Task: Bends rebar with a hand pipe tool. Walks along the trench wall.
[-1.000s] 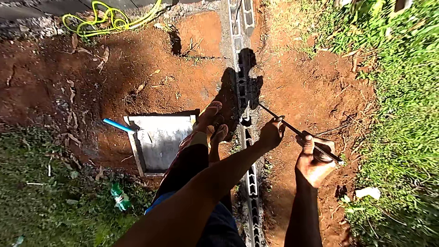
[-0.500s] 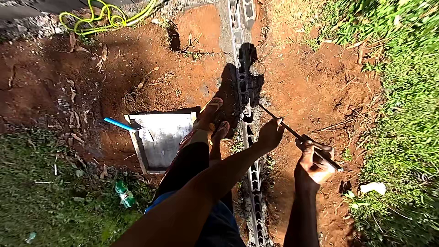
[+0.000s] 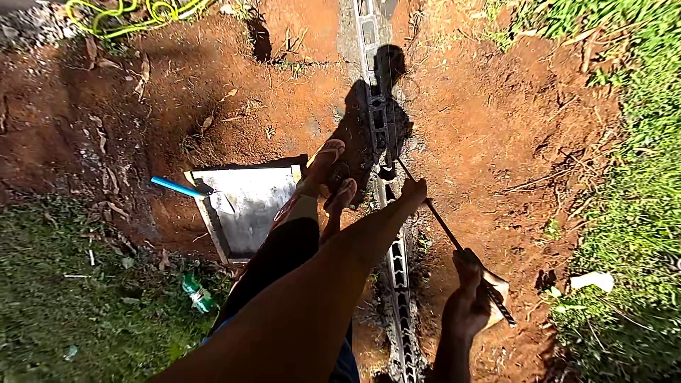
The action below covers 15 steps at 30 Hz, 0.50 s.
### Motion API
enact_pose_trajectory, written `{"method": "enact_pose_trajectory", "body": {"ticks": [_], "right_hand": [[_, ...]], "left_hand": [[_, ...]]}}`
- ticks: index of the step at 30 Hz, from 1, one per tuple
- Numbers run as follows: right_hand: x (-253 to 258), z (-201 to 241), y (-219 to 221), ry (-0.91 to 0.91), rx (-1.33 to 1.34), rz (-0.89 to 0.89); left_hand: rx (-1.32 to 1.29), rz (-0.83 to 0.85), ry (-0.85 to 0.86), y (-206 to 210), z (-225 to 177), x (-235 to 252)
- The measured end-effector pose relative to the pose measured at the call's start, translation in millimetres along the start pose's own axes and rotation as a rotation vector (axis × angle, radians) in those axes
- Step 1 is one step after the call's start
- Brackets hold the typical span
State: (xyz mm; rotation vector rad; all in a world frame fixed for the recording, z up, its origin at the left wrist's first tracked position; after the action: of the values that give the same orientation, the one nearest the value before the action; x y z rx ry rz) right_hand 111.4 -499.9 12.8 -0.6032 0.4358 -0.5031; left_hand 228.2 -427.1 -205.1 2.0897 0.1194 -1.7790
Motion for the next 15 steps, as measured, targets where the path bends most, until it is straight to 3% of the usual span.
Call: {"method": "enact_pose_trajectory", "body": {"ticks": [7,15], "right_hand": [[-4,-27,12,-0.015,-0.004,-0.011],[24,3,25,-0.208,-0.057,-0.004]], "left_hand": [[0.580,-0.134,0.007,5,12,38],[0.469,-0.213,-0.023,9,-13,32]]}}
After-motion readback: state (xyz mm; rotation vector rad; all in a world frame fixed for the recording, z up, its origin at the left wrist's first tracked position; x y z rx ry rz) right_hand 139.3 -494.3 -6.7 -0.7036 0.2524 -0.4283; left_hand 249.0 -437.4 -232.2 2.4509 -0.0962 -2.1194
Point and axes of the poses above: each hand's wrist, its own x-axis towards the middle knuckle, its own y-axis out of the palm, z = x × y, the point moved 3 cm from there along x, towards the middle knuckle, and after that the axes turned 5 degrees about -x, right-handed, at the moved point
